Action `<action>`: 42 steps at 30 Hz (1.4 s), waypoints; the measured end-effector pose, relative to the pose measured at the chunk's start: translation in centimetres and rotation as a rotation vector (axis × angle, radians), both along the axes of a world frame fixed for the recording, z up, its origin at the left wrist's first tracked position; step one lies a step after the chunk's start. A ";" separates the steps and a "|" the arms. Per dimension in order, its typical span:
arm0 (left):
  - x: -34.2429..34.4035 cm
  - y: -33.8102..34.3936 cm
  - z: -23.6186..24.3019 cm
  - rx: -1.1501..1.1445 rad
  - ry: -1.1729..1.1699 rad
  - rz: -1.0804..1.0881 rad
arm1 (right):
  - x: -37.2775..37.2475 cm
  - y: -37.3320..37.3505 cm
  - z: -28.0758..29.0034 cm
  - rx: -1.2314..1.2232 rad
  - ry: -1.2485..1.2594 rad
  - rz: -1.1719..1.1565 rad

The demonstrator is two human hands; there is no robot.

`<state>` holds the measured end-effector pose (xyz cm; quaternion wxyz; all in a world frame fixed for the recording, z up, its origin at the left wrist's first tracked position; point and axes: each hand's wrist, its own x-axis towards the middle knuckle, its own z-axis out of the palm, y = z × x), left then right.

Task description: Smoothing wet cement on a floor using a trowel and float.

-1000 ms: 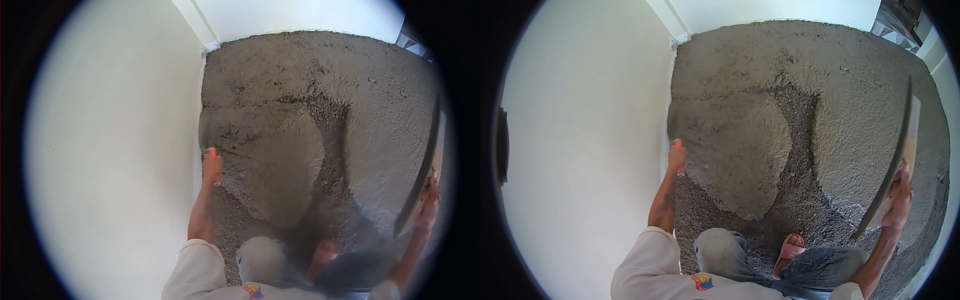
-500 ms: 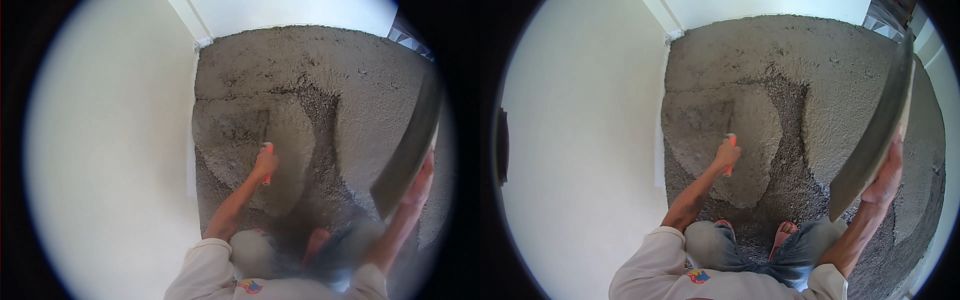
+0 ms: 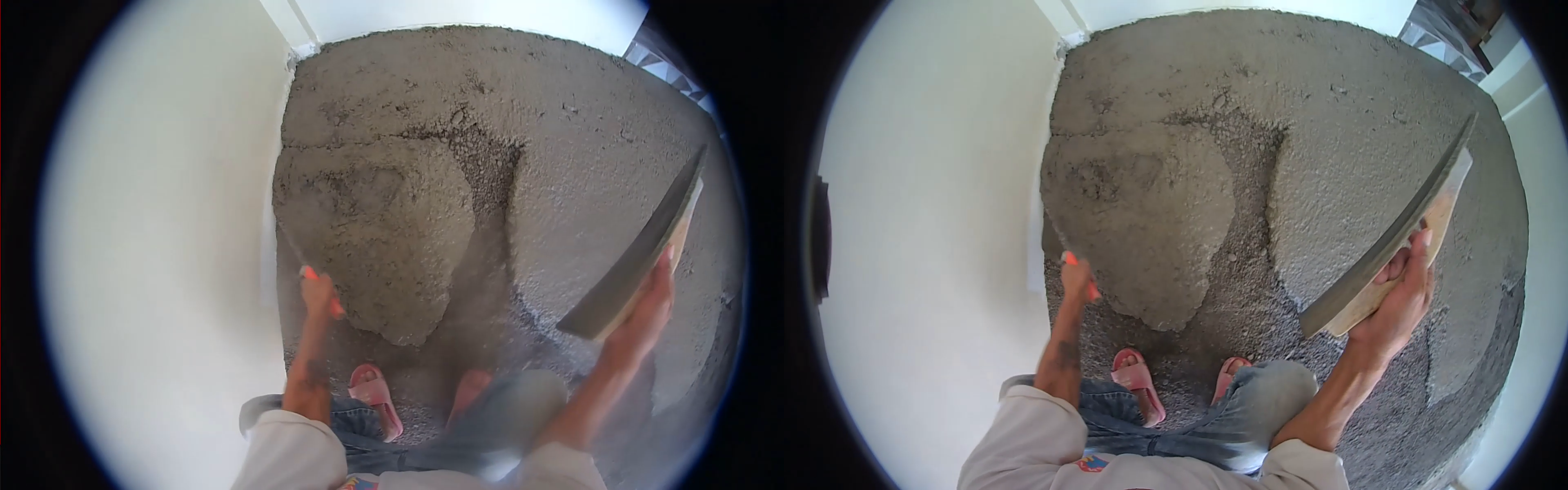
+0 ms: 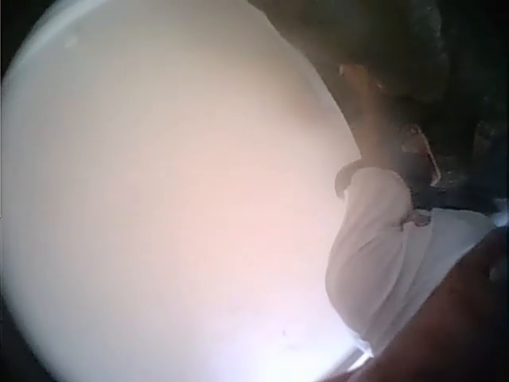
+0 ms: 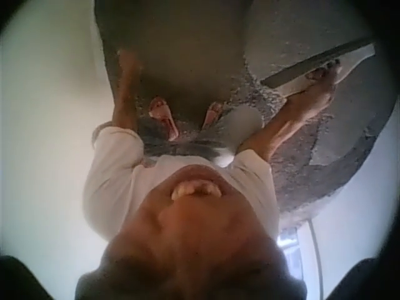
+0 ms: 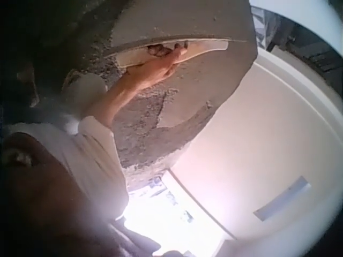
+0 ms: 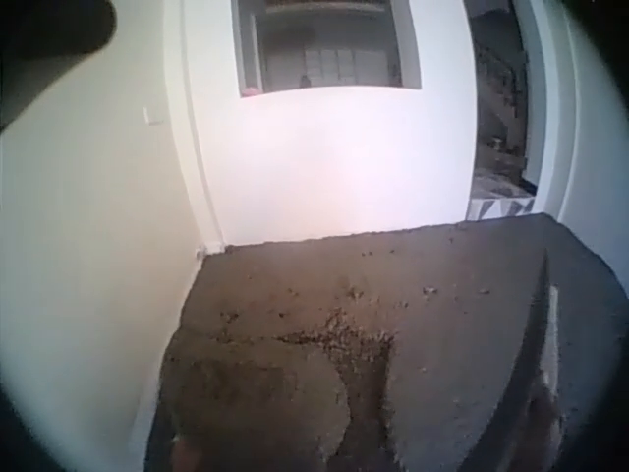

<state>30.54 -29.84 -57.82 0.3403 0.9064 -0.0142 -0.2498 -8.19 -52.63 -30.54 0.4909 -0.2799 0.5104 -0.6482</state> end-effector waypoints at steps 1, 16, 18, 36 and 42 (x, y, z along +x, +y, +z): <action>-2.3 -0.5 -0.4 -0.110 0.063 0.170 | 0.2 -0.1 -0.4 -0.014 -0.010 0.076; -14.7 -27.4 -0.9 -0.293 0.062 0.024 | -0.5 -1.1 0.1 -0.031 0.168 0.029; -15.3 -27.6 -0.9 -0.252 0.092 -0.080 | -1.3 -1.9 -0.9 -0.014 0.161 0.004; -9.7 -27.5 -1.3 -0.195 -0.225 -0.194 | -1.3 -2.7 -1.7 -0.036 0.192 0.019; -10.9 -26.9 2.0 -0.101 -0.081 -0.427 | -1.1 -3.2 -2.9 -0.010 0.151 0.095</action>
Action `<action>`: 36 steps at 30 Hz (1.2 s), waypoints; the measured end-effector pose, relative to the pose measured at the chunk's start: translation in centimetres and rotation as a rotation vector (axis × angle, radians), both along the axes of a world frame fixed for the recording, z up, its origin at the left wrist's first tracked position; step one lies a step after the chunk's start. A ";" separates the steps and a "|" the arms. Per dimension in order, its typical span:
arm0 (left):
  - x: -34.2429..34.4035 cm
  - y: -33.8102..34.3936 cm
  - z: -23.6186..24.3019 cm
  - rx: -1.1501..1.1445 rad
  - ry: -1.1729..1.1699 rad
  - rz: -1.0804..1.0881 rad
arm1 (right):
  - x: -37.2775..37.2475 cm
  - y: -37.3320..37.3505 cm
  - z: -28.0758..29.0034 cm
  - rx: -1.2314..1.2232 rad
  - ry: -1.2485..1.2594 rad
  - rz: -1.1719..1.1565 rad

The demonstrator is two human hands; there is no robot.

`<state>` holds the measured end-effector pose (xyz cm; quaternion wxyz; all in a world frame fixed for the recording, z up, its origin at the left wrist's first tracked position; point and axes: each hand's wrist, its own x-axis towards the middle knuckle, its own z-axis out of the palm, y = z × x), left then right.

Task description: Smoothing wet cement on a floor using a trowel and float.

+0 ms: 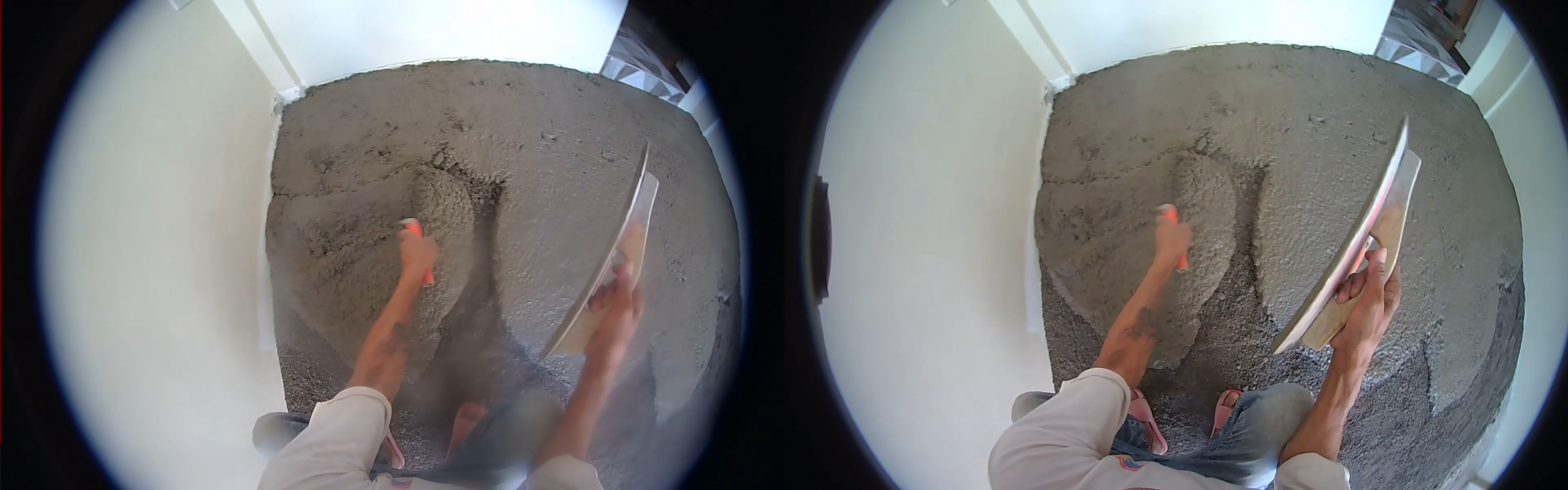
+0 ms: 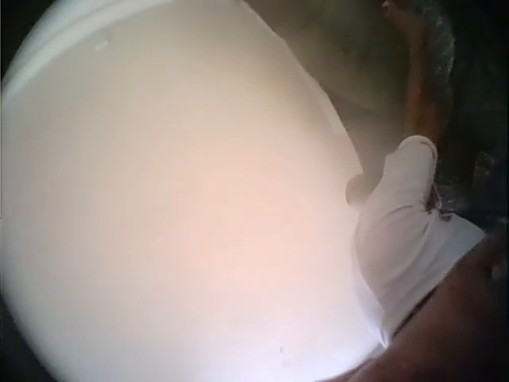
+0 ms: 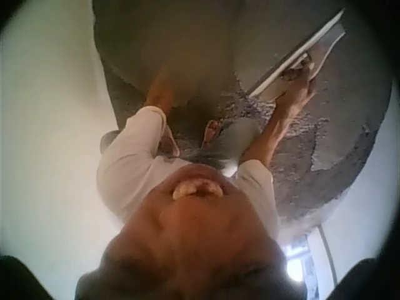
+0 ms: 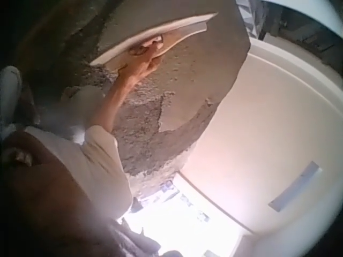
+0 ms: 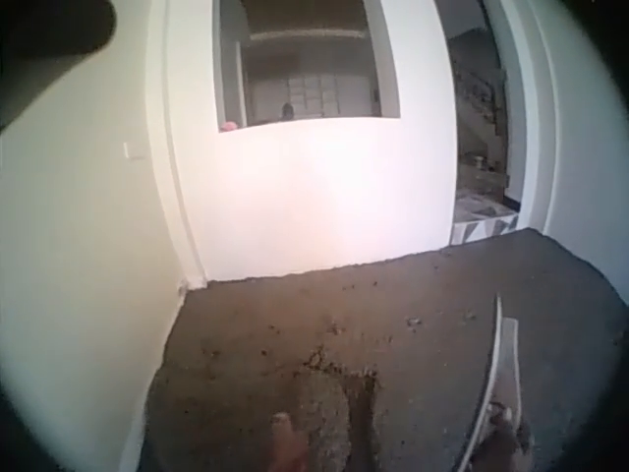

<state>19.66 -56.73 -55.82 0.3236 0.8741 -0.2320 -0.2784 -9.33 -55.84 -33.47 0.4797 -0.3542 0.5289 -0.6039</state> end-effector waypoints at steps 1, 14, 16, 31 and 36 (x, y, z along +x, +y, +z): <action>1.2 0.1 -0.6 0.002 -0.003 -0.005 | 0.1 0.2 0.3 -0.009 0.000 0.012; -1.5 -6.2 -4.0 -0.153 -0.019 0.128 | -0.6 0.0 0.8 -0.016 0.010 0.024; -1.5 -5.3 -4.2 -0.121 -0.070 0.213 | -1.4 -0.1 0.6 -0.017 0.029 -0.010; 0.5 -8.7 -3.1 0.034 -0.024 -0.257 | -0.7 0.2 1.1 -0.004 0.011 0.068; -1.9 -7.1 -2.9 0.029 -0.158 -0.295 | -0.7 -0.3 0.6 -0.007 0.014 0.059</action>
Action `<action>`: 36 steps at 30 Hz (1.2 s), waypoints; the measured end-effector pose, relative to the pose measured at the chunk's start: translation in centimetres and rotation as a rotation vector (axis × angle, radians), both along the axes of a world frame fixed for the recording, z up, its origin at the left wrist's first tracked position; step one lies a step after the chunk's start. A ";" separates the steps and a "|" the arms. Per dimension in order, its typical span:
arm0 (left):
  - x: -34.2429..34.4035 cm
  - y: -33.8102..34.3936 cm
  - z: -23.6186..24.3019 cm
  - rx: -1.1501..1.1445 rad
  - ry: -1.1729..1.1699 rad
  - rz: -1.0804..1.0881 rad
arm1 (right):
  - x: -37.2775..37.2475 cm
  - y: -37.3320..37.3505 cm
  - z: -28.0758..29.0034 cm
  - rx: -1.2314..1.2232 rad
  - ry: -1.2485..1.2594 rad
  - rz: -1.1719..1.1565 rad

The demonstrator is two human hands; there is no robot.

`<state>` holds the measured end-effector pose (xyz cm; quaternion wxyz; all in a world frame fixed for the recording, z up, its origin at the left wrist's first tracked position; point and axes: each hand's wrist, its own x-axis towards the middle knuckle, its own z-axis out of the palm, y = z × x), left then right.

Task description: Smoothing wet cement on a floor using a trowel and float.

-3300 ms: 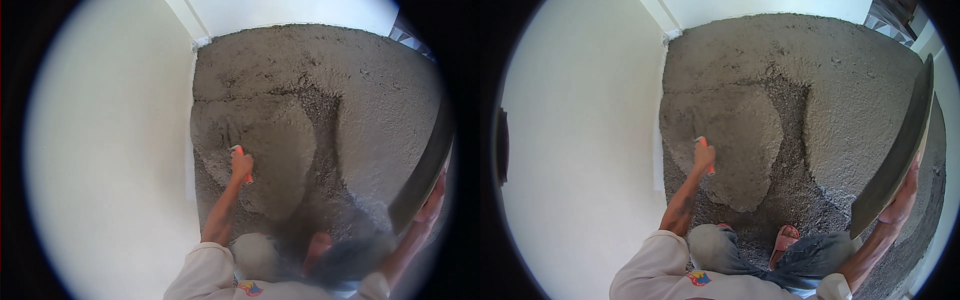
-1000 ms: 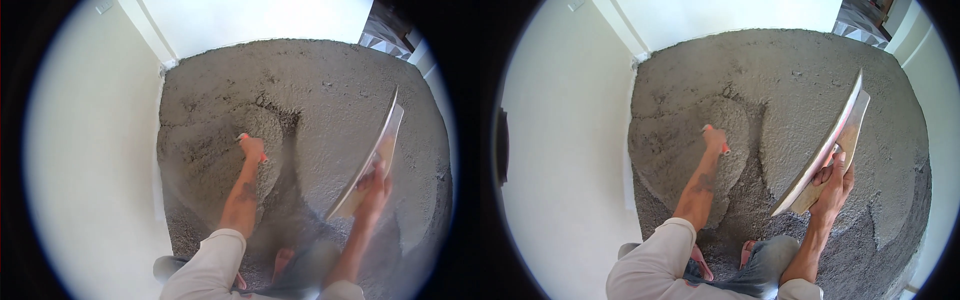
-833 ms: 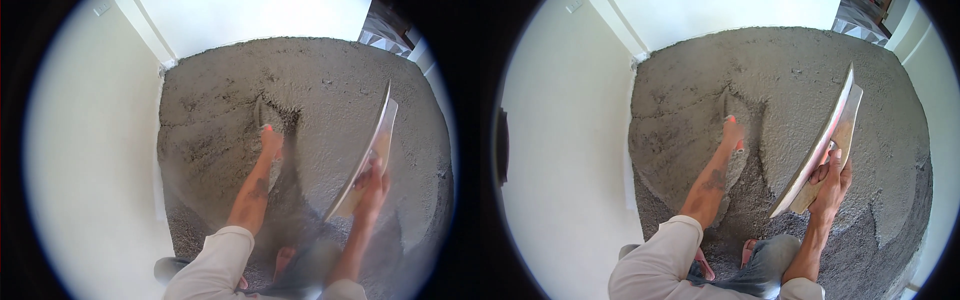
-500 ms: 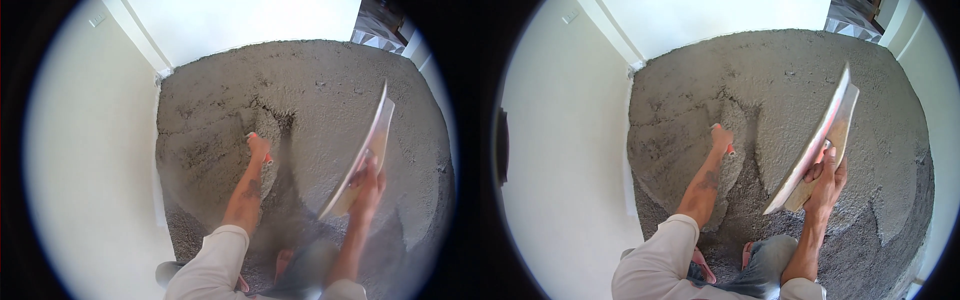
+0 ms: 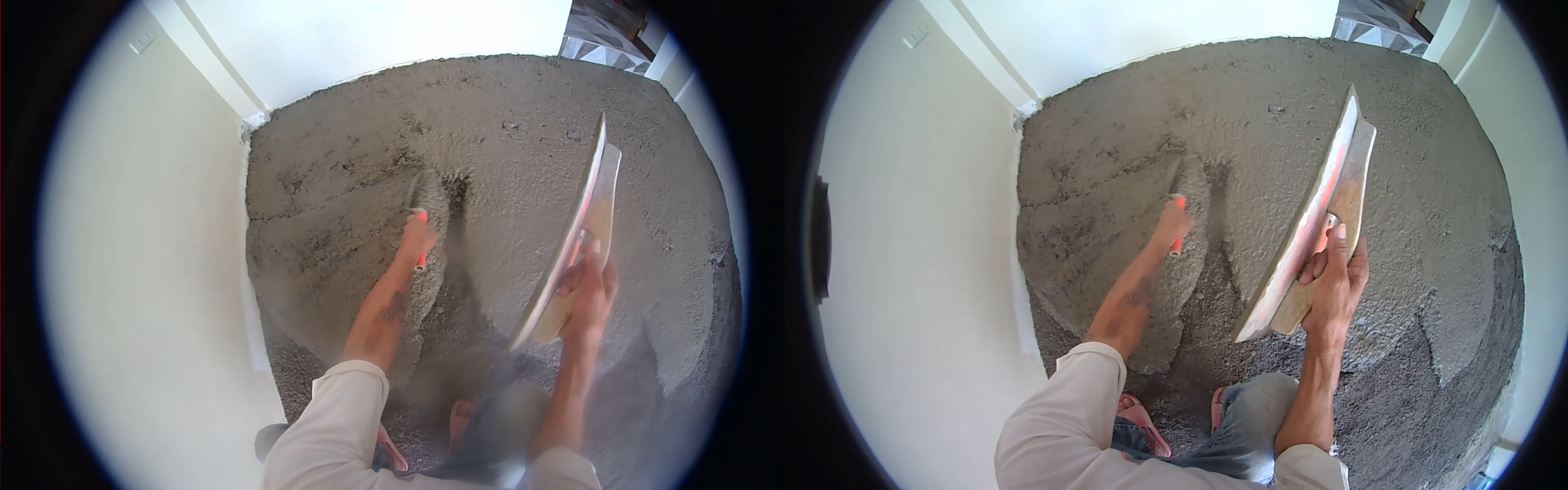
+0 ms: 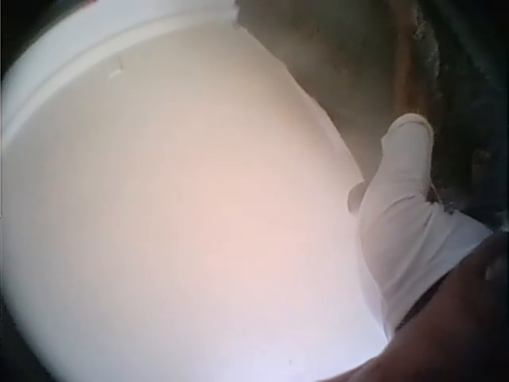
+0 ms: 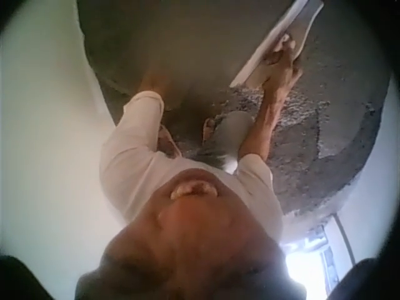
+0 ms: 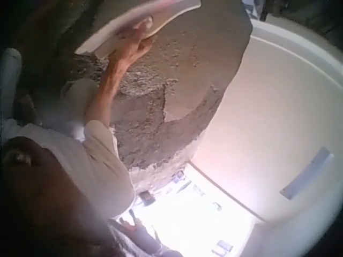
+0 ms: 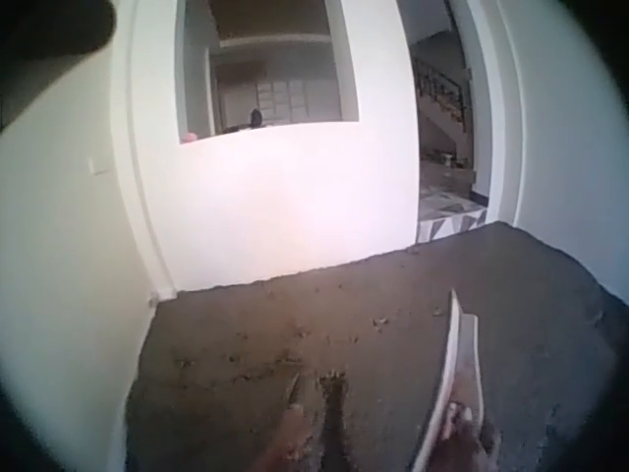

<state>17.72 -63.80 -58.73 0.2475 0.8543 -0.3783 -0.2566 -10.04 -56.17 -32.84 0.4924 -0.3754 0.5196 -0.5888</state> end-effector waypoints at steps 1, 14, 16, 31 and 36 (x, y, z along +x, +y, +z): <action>-0.5 0.4 0.6 -0.001 0.039 -0.035 | 0.0 -0.1 -0.2 0.006 0.002 0.003; 5.0 15.6 -1.9 -0.083 0.065 0.692 | 0.3 0.0 0.1 -0.026 -0.037 -0.041; 1.4 13.7 -2.6 -0.043 0.194 0.701 | -0.2 -0.2 -0.1 -0.034 0.024 -0.065; -10.0 -0.4 0.6 -0.139 0.202 0.144 | -2.8 0.9 0.6 0.005 -0.012 -0.057; -6.4 -1.4 1.9 0.043 0.042 -0.133 | -3.2 0.7 0.9 -0.044 -0.033 -0.081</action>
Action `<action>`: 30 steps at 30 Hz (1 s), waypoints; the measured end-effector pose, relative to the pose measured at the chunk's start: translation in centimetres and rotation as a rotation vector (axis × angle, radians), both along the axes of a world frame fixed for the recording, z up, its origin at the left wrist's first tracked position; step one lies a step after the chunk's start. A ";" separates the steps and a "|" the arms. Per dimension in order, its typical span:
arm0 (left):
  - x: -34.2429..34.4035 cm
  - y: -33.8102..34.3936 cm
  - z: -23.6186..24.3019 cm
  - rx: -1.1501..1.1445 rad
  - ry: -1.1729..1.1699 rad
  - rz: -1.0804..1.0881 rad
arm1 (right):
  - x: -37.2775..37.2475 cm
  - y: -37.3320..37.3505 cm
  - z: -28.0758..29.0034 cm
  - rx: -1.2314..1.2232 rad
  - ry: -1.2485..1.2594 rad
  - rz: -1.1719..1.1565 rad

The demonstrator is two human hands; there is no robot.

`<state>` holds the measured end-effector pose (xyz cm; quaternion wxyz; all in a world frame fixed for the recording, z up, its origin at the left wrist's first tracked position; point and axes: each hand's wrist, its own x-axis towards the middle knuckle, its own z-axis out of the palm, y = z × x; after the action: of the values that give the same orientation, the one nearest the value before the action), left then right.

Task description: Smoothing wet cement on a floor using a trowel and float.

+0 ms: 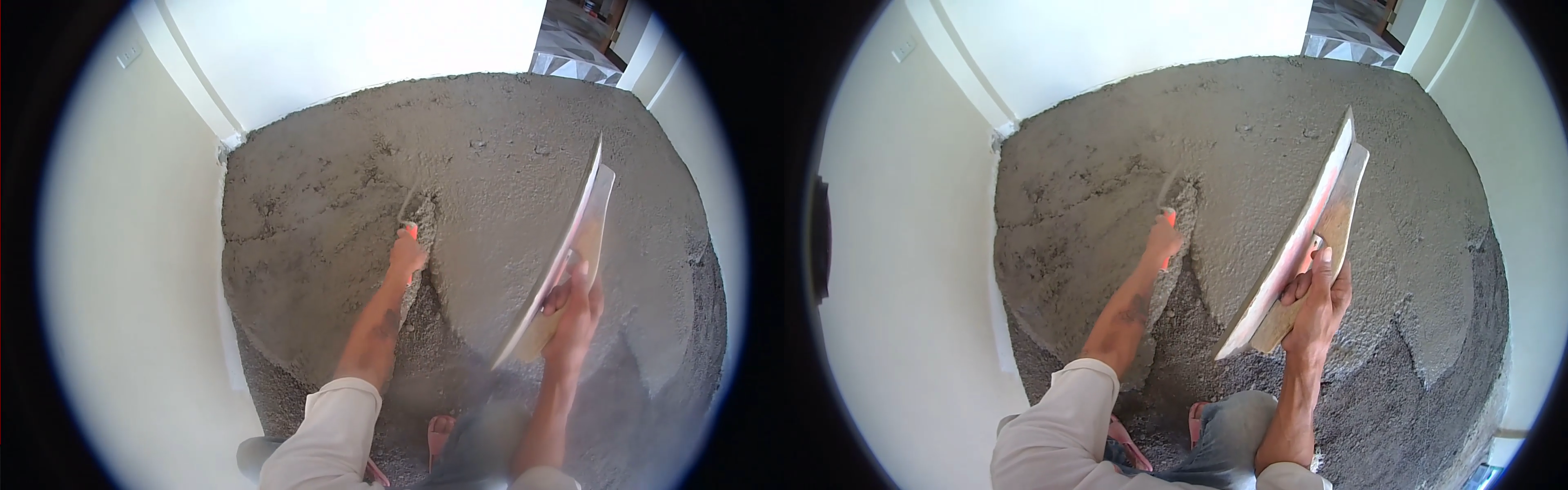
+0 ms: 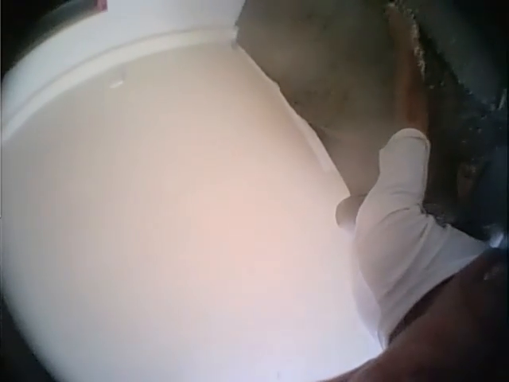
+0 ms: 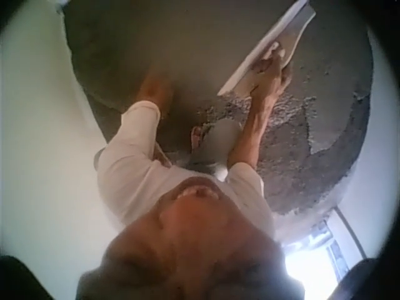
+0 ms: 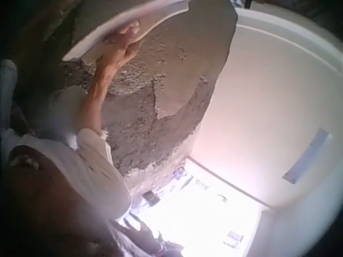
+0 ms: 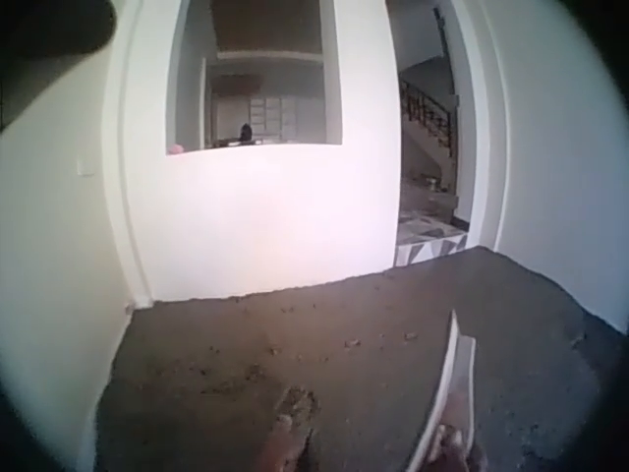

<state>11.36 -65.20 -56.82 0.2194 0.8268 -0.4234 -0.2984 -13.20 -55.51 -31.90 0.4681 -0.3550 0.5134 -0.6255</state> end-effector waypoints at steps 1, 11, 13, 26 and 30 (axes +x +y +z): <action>1.1 0.2 0.2 0.007 -0.003 0.006 | 0.0 0.3 0.2 0.015 0.004 0.003; -0.4 2.9 5.0 0.054 0.494 -0.377 | 1.1 -0.3 -0.5 0.003 -0.032 0.030; 0.8 1.8 3.2 0.061 0.494 -0.459 | 1.5 0.1 -0.5 0.014 -0.018 0.041; 21.8 9.0 4.0 0.151 0.451 -0.027 | 1.9 -0.4 -1.4 0.022 0.124 -0.065; 27.5 13.4 5.0 0.180 0.392 0.138 | 2.0 -0.3 -1.6 -0.010 0.280 -0.036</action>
<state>38.82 -51.76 -51.83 0.2428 0.7962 -0.2867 -0.4743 -11.15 -55.82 -33.48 0.3789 -0.4318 0.5768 -0.5807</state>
